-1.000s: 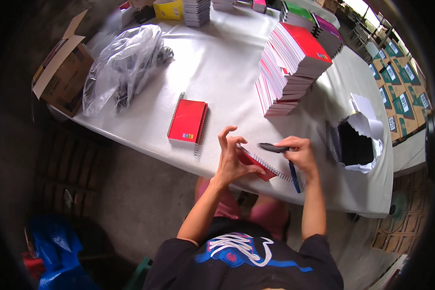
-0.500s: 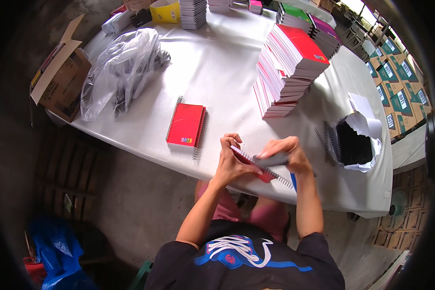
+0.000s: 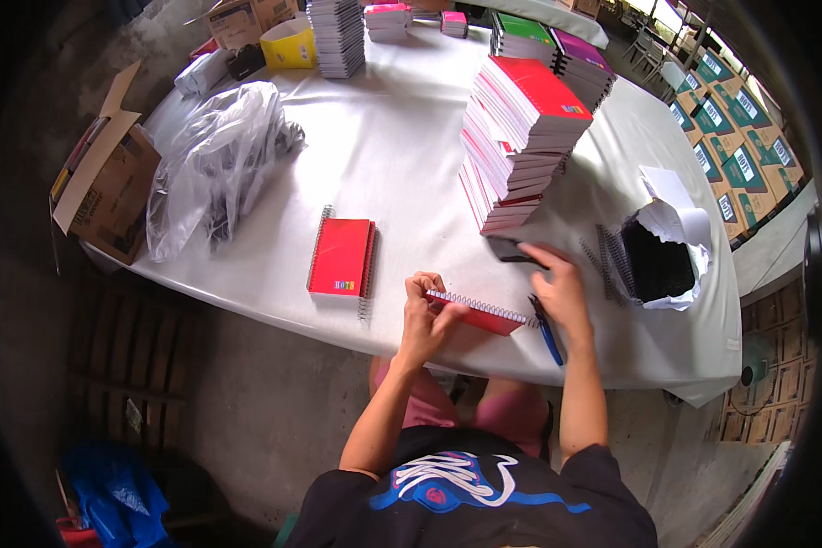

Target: The person manually assembles spiral notebooks by taking a stack of pages, aligning the pre-punched holes, and threading a plastic spiral coil through the holes. They finish each notebook by trimming the excess coil with a pair of shears.

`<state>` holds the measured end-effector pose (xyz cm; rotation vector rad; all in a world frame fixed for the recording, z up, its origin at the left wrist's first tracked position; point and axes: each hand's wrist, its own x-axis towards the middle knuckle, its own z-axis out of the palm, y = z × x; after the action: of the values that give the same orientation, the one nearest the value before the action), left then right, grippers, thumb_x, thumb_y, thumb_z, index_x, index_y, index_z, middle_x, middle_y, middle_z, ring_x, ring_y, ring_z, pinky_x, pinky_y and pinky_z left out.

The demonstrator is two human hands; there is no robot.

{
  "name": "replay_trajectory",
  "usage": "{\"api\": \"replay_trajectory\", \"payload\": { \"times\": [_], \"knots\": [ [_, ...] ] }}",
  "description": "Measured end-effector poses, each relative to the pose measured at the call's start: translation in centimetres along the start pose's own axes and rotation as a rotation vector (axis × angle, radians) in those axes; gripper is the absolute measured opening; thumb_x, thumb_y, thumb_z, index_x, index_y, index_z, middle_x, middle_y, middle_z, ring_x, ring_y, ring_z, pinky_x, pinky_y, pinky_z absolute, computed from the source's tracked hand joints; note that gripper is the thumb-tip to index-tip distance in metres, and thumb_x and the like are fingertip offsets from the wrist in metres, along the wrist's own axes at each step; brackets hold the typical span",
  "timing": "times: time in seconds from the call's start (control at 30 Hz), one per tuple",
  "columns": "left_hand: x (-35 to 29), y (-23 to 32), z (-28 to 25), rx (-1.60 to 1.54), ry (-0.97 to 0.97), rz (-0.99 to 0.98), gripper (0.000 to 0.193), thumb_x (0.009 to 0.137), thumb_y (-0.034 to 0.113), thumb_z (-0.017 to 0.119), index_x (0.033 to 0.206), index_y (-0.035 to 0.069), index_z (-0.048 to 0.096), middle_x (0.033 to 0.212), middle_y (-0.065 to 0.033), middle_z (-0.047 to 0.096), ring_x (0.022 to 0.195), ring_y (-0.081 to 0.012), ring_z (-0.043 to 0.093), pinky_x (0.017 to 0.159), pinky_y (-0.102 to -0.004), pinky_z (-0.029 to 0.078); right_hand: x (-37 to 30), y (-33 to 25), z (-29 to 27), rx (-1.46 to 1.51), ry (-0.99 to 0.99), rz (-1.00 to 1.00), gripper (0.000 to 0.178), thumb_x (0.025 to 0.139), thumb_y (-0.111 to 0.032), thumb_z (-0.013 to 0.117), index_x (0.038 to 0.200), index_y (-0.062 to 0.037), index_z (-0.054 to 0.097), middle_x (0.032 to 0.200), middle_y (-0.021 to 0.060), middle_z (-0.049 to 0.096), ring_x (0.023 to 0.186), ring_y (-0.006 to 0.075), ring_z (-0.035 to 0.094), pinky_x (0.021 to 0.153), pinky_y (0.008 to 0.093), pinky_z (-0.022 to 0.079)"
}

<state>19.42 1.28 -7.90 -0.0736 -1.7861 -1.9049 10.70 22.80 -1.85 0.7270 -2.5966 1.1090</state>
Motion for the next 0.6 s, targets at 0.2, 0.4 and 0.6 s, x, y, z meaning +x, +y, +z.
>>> {"api": "replay_trajectory", "payload": {
  "times": [0.2, 0.4, 0.6],
  "knots": [
    [-0.8, 2.2, -0.3, -0.238, 0.182, -0.119, 0.043, 0.077, -0.007, 0.069, 0.115, 0.002, 0.051, 0.087, -0.0017, 0.060, 0.080, -0.0087, 0.058, 0.072, -0.0211, 0.047, -10.5, -1.8, -2.2, -0.517, -0.189, 0.398, 0.064, 0.083, -0.042, 0.061, 0.138, -0.0165, 0.040, 0.143, 0.0167, 0.035, 0.129, 0.0391, 0.033, 0.102, 0.0559, 0.028],
    [0.1, 6.1, 1.7, 0.132, 0.201, 0.178, 0.071, 0.071, -0.006, 0.076, 0.132, 0.000, 0.042, 0.083, -0.0090, 0.066, 0.080, -0.0137, 0.064, 0.075, -0.0273, 0.053, -11.7, -5.0, 0.0, 0.016, 0.133, 0.271, 0.047, 0.092, -0.033, 0.051, 0.136, -0.0174, 0.045, 0.122, 0.0172, 0.044, 0.111, 0.0362, 0.043, 0.097, 0.0464, 0.032],
    [0.0, 6.5, 1.9, 0.230, 0.192, 0.371, 0.073, 0.069, -0.007, 0.076, 0.133, -0.001, 0.041, 0.083, -0.0086, 0.066, 0.078, -0.0150, 0.064, 0.072, -0.0283, 0.053, -8.6, -12.6, -1.0, -0.104, 0.028, -0.039, 0.044, 0.089, -0.035, 0.057, 0.129, -0.0181, 0.052, 0.119, 0.0155, 0.045, 0.109, 0.0322, 0.044, 0.093, 0.0431, 0.033]
  ]
}}
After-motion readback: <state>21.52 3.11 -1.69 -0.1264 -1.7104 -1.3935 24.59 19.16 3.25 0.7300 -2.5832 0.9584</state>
